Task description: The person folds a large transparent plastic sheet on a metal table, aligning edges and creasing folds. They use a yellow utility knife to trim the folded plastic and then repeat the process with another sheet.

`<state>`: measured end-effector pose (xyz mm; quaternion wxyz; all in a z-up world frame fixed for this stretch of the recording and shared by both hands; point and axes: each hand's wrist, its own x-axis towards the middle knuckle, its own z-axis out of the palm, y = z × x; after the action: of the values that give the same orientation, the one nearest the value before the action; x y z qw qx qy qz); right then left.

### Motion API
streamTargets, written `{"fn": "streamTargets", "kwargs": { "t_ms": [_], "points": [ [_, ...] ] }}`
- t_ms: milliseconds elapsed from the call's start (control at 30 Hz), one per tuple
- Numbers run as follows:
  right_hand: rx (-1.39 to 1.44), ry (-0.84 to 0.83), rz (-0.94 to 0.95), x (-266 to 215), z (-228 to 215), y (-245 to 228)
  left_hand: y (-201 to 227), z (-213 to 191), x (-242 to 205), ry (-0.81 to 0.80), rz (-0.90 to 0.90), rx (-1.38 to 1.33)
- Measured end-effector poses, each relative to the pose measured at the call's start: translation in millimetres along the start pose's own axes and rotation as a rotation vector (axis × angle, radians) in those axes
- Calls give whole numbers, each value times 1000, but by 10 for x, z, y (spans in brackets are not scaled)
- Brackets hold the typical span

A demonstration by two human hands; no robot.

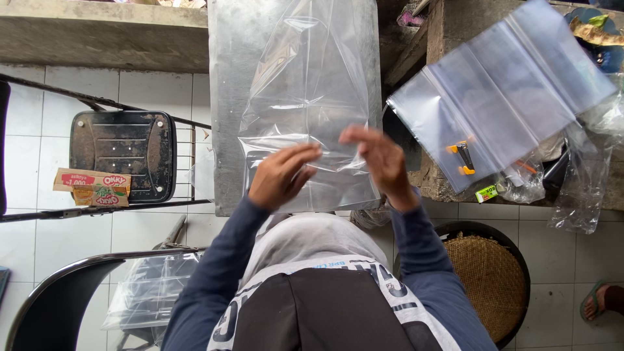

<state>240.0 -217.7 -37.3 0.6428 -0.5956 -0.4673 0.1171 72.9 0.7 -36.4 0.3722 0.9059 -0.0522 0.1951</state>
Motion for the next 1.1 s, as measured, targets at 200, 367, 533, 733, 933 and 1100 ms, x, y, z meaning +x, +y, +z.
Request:
{"fn": "streamTargets", "kwargs": {
  "t_ms": [200,367,533,733,933,1100],
  "points": [
    [-1259,24,123,226,574,1452,-1192,604,529,-298,-332,564],
    [-1174,-287,431,176,638,1751,-1575,703,335,-292,-555,577],
    [-995,-400,663,388,526,1590,-1572,652,337,-350,-651,552],
    [-1019,-518,721,607,381,1413,-1494,583,450,-310,-720,540],
    [-1123,-438,482,619,267,1455,-1701,653,526,-256,-752,601],
    [-1205,-404,426,693,273,1544,-1846,753,619,-287,-803,656]
  ]
}}
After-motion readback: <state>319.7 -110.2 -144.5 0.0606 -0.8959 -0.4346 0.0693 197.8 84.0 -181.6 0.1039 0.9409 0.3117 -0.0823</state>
